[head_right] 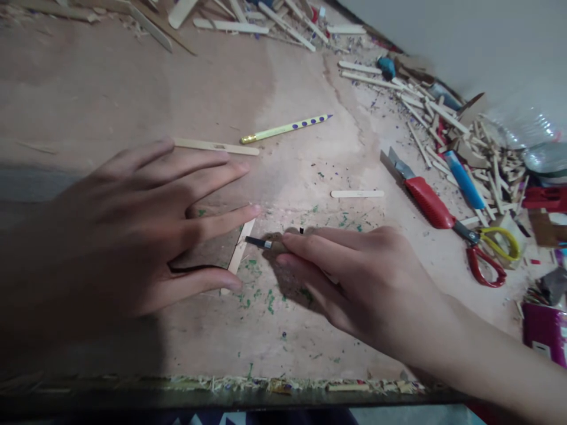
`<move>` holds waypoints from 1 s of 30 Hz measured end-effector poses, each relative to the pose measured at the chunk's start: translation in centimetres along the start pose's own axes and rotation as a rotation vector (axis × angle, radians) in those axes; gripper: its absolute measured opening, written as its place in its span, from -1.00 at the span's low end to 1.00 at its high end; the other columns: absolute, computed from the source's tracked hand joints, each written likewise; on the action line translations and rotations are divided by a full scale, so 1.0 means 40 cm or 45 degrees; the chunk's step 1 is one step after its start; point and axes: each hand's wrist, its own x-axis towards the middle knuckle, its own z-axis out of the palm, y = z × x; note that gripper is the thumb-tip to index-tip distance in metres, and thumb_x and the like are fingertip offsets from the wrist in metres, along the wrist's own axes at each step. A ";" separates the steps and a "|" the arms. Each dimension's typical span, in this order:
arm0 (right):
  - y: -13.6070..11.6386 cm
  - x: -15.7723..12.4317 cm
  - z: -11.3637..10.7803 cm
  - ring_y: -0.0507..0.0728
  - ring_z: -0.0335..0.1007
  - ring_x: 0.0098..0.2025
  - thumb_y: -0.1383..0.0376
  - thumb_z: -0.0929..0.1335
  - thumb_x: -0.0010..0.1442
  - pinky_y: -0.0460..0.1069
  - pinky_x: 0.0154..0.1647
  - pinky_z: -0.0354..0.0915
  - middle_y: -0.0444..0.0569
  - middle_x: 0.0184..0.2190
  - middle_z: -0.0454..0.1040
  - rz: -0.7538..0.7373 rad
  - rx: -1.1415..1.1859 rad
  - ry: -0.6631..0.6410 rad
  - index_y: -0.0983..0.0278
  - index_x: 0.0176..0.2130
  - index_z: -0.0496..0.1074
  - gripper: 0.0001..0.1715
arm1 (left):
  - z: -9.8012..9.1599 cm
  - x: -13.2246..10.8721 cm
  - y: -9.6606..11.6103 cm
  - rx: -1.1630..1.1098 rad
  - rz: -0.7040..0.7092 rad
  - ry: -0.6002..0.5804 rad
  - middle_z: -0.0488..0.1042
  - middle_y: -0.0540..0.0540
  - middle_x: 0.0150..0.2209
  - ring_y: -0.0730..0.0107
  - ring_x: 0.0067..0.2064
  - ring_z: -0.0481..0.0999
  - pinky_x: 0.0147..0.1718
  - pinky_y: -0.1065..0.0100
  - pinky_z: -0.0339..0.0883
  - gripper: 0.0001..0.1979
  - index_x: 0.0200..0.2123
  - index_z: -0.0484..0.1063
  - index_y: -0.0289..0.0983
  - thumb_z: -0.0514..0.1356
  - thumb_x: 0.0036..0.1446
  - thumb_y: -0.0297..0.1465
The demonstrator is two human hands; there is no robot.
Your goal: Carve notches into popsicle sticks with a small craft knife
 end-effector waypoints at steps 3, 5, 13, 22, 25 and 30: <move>0.007 -0.004 0.004 0.12 0.81 -0.36 0.17 0.38 0.93 0.03 -0.44 0.54 -0.07 -0.19 0.86 0.007 0.014 -0.004 0.14 0.18 0.73 -0.71 | -0.002 0.001 -0.001 -0.007 0.009 -0.009 0.46 -0.54 0.77 -0.73 0.76 0.50 0.70 -0.82 0.43 -0.27 0.65 0.66 -0.22 0.29 0.78 0.16; 0.007 -0.002 0.000 0.11 0.80 -0.36 0.19 0.39 0.93 0.01 -0.43 0.53 -0.09 -0.20 0.85 -0.008 0.017 0.005 0.14 0.15 0.72 -0.73 | -0.003 0.001 0.000 0.001 -0.001 -0.002 0.47 -0.55 0.76 -0.72 0.76 0.50 0.70 -0.80 0.44 -0.29 0.65 0.66 -0.22 0.30 0.79 0.14; -0.010 0.035 -0.033 0.03 0.31 -0.61 0.09 0.31 0.96 0.00 -0.49 0.33 -0.20 -0.54 0.47 -0.034 0.040 -0.069 0.16 -0.25 0.56 -0.35 | 0.001 -0.001 -0.001 -0.085 -0.054 0.000 0.39 -0.45 0.83 -0.78 0.83 0.39 0.74 -0.89 0.31 -0.28 0.64 0.69 -0.12 0.38 0.74 0.21; -0.022 0.017 -0.024 0.03 0.34 -0.59 0.26 0.35 0.90 0.03 -0.52 0.24 -0.21 -0.47 0.48 -0.065 0.079 -0.063 0.20 -0.14 0.62 -0.54 | -0.007 0.004 0.002 -0.046 -0.058 -0.008 0.41 -0.56 0.80 -0.77 0.81 0.43 0.65 -0.93 0.39 -0.30 0.53 0.78 -0.16 0.39 0.72 0.24; -0.028 0.011 -0.036 0.02 0.32 -0.60 0.29 0.43 0.84 0.04 -0.53 0.21 -0.27 -0.46 0.46 -0.034 0.090 -0.109 0.21 0.12 0.69 -0.82 | -0.011 0.005 0.007 -0.052 -0.080 -0.026 0.47 -0.55 0.76 -0.67 0.82 0.42 0.65 -0.91 0.40 -0.35 0.50 0.79 -0.19 0.24 0.85 0.17; 0.010 0.032 -0.034 0.03 0.49 -0.52 0.20 0.35 0.95 0.00 -0.42 0.40 -0.20 -0.42 0.62 -0.157 0.031 -0.082 0.16 -0.08 0.61 -0.56 | 0.008 -0.003 0.000 -0.025 -0.037 0.003 0.36 -0.45 0.85 -0.70 0.83 0.40 0.72 -0.87 0.33 -0.30 0.60 0.71 -0.08 0.29 0.78 0.25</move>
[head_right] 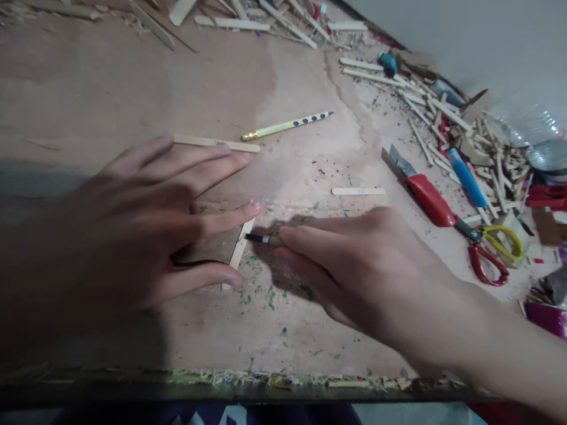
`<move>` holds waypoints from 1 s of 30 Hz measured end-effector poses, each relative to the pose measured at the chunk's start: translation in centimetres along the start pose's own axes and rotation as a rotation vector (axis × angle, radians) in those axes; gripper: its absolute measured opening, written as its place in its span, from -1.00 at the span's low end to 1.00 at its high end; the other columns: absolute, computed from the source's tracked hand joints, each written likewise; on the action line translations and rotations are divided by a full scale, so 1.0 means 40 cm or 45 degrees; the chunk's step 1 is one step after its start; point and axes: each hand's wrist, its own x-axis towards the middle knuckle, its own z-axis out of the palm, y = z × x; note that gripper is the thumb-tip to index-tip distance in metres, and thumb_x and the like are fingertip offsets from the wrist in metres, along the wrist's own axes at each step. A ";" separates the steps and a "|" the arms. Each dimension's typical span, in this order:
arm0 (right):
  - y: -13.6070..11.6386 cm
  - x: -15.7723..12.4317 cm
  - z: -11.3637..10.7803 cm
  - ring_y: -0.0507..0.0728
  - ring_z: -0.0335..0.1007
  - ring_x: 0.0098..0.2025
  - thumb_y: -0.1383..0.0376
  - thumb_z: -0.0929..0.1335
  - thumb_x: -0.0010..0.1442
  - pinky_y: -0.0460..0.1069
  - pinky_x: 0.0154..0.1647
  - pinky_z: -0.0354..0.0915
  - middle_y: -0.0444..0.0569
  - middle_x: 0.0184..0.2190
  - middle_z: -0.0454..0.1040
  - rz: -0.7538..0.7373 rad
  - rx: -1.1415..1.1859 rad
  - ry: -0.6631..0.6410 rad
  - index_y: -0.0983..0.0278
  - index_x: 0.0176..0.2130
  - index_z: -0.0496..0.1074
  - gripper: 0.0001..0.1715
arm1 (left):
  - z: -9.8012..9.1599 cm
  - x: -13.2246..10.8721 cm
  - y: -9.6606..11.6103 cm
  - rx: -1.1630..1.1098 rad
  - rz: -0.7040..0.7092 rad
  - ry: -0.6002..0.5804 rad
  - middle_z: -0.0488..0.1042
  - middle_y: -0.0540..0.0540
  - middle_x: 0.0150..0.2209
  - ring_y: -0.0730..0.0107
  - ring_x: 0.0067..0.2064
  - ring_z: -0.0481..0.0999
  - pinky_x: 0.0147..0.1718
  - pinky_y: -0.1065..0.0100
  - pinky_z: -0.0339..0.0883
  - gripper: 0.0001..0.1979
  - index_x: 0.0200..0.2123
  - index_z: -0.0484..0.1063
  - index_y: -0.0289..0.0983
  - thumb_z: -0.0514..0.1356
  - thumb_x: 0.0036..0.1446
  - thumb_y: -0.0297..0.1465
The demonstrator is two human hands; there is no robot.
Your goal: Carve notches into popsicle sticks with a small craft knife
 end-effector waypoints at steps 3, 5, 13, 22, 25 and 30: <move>0.038 0.001 0.009 0.01 0.67 -0.39 0.30 0.40 0.92 -0.03 -0.35 0.46 -0.18 -0.25 0.78 -0.119 -0.079 0.043 0.17 0.14 0.62 -0.82 | 0.005 -0.002 -0.004 -0.040 -0.024 -0.013 0.34 -0.37 0.87 -0.74 0.83 0.39 0.78 -0.83 0.29 -0.24 0.63 0.69 -0.04 0.42 0.68 0.27; 0.057 -0.002 0.010 0.01 0.68 -0.36 0.31 0.38 0.93 0.00 -0.34 0.42 -0.15 -0.21 0.80 -0.204 -0.162 0.043 0.20 0.25 0.59 -0.86 | 0.003 -0.002 -0.005 -0.037 -0.030 -0.003 0.34 -0.41 0.86 -0.76 0.82 0.40 0.77 -0.86 0.28 -0.24 0.63 0.70 -0.08 0.42 0.68 0.26; 0.063 0.006 -0.019 0.00 0.51 -0.42 0.28 0.23 1.00 0.09 -0.41 0.25 -0.15 -0.24 0.73 -0.347 -0.341 -0.006 0.22 0.35 0.54 -0.69 | -0.002 0.004 -0.008 -0.018 -0.055 -0.051 0.33 -0.29 0.88 -0.71 0.84 0.38 0.77 -0.85 0.28 -0.24 0.67 0.66 0.05 0.30 0.72 0.33; 0.069 -0.013 0.020 0.05 0.82 -0.30 0.23 0.44 0.91 -0.03 -0.24 0.59 -0.10 -0.09 0.91 -0.069 -0.005 0.058 0.21 0.32 0.71 -0.78 | 0.010 -0.015 0.003 -0.048 -0.047 0.028 0.31 -0.27 0.89 -0.62 0.86 0.37 0.89 -0.72 0.11 -0.26 0.68 0.63 -0.06 0.36 0.73 0.23; 0.078 -0.020 0.023 0.08 0.88 -0.25 0.23 0.49 0.87 -0.03 -0.21 0.65 -0.07 -0.03 0.93 -0.027 0.024 0.084 0.20 0.30 0.74 -0.81 | 0.010 -0.013 0.010 -0.009 -0.043 0.074 0.36 -0.31 0.86 -0.55 0.84 0.40 0.89 -0.69 0.14 -0.31 0.66 0.61 -0.09 0.34 0.76 0.17; 0.101 -0.017 0.030 0.14 0.96 -0.10 0.21 0.50 0.87 0.00 -0.11 0.75 -0.03 0.07 0.95 -0.061 0.049 0.091 0.17 0.34 0.71 -0.80 | -0.008 0.002 0.017 0.013 -0.032 0.008 0.47 -0.40 0.78 -0.66 0.77 0.49 0.83 -0.71 0.27 -0.29 0.63 0.63 -0.15 0.52 0.64 0.06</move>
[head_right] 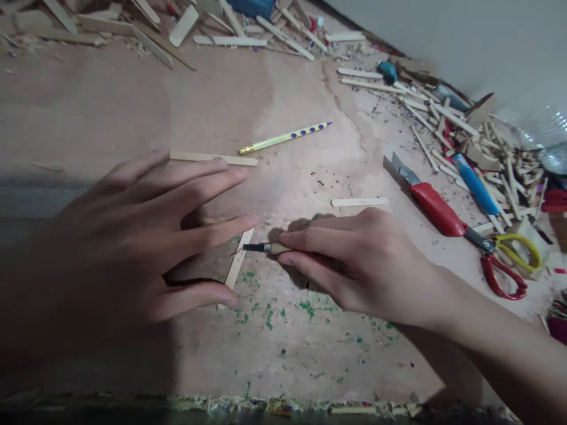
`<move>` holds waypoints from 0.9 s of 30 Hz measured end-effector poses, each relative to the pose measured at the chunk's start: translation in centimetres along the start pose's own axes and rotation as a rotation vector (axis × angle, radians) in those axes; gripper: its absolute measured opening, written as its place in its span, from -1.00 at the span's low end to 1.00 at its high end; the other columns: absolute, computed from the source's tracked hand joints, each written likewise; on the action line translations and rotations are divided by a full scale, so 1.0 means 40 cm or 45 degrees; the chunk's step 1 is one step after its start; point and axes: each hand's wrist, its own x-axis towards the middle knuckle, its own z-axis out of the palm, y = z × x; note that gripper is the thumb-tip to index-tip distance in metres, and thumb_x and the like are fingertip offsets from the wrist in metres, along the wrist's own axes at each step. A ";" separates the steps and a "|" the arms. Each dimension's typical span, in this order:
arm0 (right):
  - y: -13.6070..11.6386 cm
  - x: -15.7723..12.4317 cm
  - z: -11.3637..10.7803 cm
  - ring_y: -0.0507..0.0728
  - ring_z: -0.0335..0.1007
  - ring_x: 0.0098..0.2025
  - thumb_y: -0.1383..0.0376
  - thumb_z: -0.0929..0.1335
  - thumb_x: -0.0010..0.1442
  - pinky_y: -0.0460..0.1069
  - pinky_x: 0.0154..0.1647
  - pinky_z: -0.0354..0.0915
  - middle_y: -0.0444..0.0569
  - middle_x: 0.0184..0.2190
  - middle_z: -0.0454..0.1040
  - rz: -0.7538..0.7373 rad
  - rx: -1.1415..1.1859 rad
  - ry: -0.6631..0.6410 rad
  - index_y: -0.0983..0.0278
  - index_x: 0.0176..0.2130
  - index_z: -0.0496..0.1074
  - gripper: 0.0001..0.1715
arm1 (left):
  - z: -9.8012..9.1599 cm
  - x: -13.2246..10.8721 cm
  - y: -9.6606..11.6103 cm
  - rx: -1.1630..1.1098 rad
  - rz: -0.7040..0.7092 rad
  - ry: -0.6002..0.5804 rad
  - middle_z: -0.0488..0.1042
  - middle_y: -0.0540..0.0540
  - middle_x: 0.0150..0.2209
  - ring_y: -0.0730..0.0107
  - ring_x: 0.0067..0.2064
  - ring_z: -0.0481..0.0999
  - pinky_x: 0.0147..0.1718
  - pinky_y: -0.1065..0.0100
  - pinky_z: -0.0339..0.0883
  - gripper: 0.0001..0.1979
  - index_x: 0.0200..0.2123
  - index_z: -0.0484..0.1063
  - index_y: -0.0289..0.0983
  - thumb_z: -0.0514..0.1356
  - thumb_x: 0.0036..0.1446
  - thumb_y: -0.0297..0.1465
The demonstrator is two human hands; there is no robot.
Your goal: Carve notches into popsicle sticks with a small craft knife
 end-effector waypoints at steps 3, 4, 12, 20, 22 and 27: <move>0.012 0.002 0.003 0.09 0.92 -0.16 0.19 0.47 0.89 -0.05 -0.13 0.72 -0.04 0.03 0.94 -0.056 -0.018 -0.022 0.20 0.37 0.69 -0.76 | -0.002 0.007 0.003 -0.021 -0.015 0.016 0.53 -0.38 0.73 -0.64 0.73 0.54 0.81 -0.66 0.32 -0.26 0.61 0.65 -0.14 0.55 0.61 0.11; 0.014 0.003 0.003 0.07 0.91 -0.17 0.20 0.46 0.90 -0.06 -0.13 0.72 -0.04 0.03 0.93 -0.070 -0.020 -0.033 0.21 0.37 0.69 -0.75 | -0.002 0.008 0.003 -0.018 -0.015 0.006 0.54 -0.39 0.72 -0.63 0.73 0.55 0.79 -0.66 0.35 -0.27 0.61 0.65 -0.14 0.53 0.63 0.12; 0.040 0.009 0.007 0.07 0.96 0.10 0.28 0.47 0.88 -0.13 0.14 0.75 -0.02 0.13 0.94 -0.185 -0.002 -0.010 0.28 0.29 0.72 -0.81 | -0.013 -0.004 0.007 -0.011 -0.050 -0.043 0.43 -0.33 0.78 -0.46 0.82 0.42 0.86 -0.47 0.19 -0.36 0.64 0.56 -0.11 0.25 0.84 0.17; 0.057 0.003 0.028 0.05 0.95 -0.02 0.26 0.46 0.90 -0.09 0.07 0.75 -0.07 0.04 0.94 -0.222 -0.085 0.022 0.24 0.29 0.71 -0.81 | -0.014 -0.003 0.016 0.014 -0.054 -0.044 0.39 -0.37 0.80 -0.38 0.84 0.38 0.87 -0.43 0.11 -0.39 0.59 0.55 -0.15 0.10 0.92 0.14; 0.056 0.003 0.019 0.06 0.95 -0.02 0.23 0.46 0.90 -0.07 0.03 0.74 -0.08 0.05 0.94 -0.214 -0.087 0.024 0.24 0.30 0.71 -0.80 | -0.010 -0.003 0.018 0.040 -0.072 -0.042 0.37 -0.35 0.81 -0.33 0.87 0.34 0.86 -0.41 0.08 -0.38 0.59 0.54 -0.13 0.00 0.95 0.13; 0.058 0.004 0.014 0.06 0.94 -0.08 0.21 0.48 0.89 -0.02 -0.13 0.70 -0.09 0.06 0.93 -0.220 -0.082 0.056 0.20 0.30 0.70 -0.82 | -0.004 -0.001 0.014 0.008 -0.061 -0.001 0.45 -0.33 0.78 -0.31 0.83 0.41 0.84 -0.38 0.17 -0.43 0.55 0.60 -0.11 0.06 0.94 0.11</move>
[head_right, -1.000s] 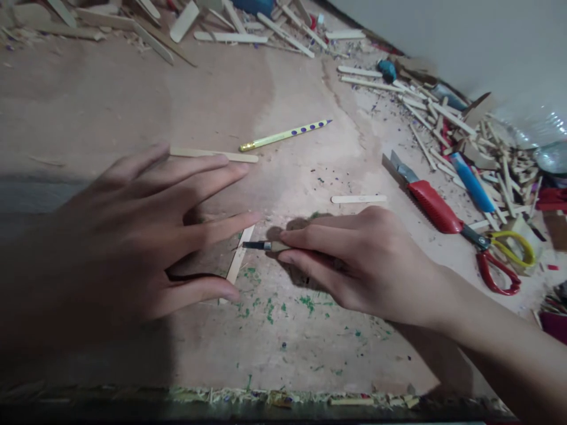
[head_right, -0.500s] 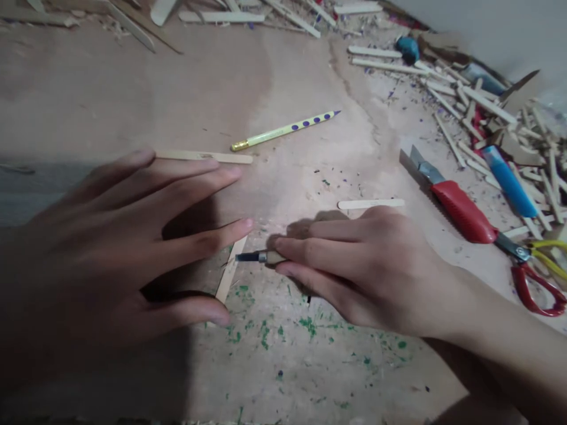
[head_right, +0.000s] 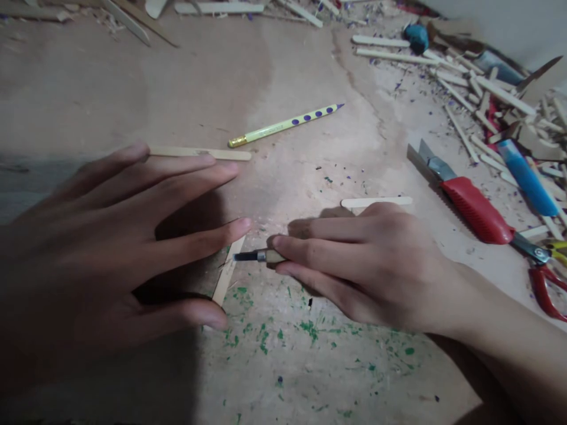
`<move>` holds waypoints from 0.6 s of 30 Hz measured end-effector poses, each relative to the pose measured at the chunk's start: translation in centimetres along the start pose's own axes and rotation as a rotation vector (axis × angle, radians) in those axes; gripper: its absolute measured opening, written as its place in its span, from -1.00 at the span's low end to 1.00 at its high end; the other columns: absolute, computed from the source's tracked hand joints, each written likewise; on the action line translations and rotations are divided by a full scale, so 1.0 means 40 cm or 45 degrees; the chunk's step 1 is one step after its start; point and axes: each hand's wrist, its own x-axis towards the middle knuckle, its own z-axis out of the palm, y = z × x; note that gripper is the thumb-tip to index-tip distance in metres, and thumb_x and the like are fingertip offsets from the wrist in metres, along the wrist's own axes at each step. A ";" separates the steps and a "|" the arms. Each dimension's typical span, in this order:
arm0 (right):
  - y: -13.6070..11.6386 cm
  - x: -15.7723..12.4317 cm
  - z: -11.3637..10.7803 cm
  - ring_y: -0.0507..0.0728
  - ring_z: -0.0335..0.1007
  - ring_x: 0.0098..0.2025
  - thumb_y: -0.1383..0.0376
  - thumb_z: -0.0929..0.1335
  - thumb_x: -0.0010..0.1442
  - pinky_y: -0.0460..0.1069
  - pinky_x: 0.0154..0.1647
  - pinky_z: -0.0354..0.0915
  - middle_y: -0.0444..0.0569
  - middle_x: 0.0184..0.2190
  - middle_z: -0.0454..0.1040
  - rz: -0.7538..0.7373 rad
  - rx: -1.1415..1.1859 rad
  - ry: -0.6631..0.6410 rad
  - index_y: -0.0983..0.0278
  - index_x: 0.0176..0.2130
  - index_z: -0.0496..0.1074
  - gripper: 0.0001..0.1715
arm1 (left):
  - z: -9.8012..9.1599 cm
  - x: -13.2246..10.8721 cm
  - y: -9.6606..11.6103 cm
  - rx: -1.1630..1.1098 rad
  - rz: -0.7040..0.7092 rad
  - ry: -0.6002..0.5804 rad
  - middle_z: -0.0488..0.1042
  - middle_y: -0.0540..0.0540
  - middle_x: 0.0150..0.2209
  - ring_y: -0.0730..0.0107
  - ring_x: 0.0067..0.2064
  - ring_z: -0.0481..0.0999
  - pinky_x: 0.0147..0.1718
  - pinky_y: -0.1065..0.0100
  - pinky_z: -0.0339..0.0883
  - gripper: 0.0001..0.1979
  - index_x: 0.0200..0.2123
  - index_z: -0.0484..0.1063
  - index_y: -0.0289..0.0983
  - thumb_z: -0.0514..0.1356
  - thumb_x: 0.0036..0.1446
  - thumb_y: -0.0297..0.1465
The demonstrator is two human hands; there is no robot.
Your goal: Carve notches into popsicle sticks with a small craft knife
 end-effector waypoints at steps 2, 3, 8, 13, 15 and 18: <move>0.003 0.000 0.001 0.08 0.95 -0.09 0.24 0.50 0.87 0.01 -0.15 0.72 -0.09 0.07 0.94 0.004 -0.017 -0.003 0.19 0.29 0.70 -0.85 | -0.002 0.002 -0.003 0.010 0.024 -0.013 0.44 -0.39 0.77 -0.41 0.83 0.42 0.82 -0.49 0.23 -0.46 0.56 0.59 -0.15 0.17 0.90 0.07; 0.005 -0.001 0.000 0.10 0.96 -0.07 0.25 0.50 0.87 0.02 -0.16 0.73 -0.08 0.08 0.94 -0.001 -0.019 0.004 0.18 0.30 0.69 -0.85 | -0.004 0.003 -0.004 0.019 0.037 -0.033 0.43 -0.42 0.77 -0.47 0.82 0.42 0.80 -0.56 0.26 -0.46 0.57 0.57 -0.16 0.22 0.88 0.06; 0.017 -0.003 -0.007 0.15 0.98 -0.07 0.21 0.48 0.88 0.03 -0.16 0.78 -0.07 0.04 0.95 -0.002 0.035 -0.052 0.14 0.32 0.68 -0.84 | -0.011 0.004 -0.009 0.030 0.068 -0.054 0.42 -0.41 0.78 -0.63 0.79 0.46 0.73 -0.72 0.35 -0.42 0.58 0.56 -0.19 0.19 0.87 0.08; 0.020 0.002 -0.004 0.10 0.95 -0.15 0.22 0.52 0.86 -0.01 -0.21 0.73 -0.06 0.00 0.94 -0.030 0.011 -0.040 0.18 0.33 0.70 -0.81 | -0.009 0.005 -0.013 0.045 0.078 -0.050 0.42 -0.42 0.78 -0.62 0.78 0.47 0.73 -0.73 0.37 -0.41 0.59 0.54 -0.19 0.24 0.84 0.07; 0.021 0.000 -0.006 0.09 0.93 -0.18 0.23 0.53 0.85 -0.01 -0.21 0.72 -0.07 -0.01 0.93 -0.018 0.006 -0.031 0.18 0.34 0.71 -0.80 | -0.008 0.007 -0.014 0.050 0.088 -0.035 0.44 -0.43 0.77 -0.63 0.77 0.48 0.71 -0.74 0.41 -0.38 0.58 0.55 -0.19 0.27 0.81 0.12; 0.024 -0.004 -0.015 0.12 0.94 -0.18 0.26 0.48 0.87 0.01 -0.18 0.76 -0.03 0.01 0.94 -0.043 0.000 -0.069 0.20 0.35 0.70 -0.79 | -0.008 0.009 -0.015 0.043 0.104 -0.019 0.48 -0.45 0.74 -0.66 0.73 0.54 0.66 -0.76 0.49 -0.30 0.55 0.59 -0.21 0.37 0.73 0.19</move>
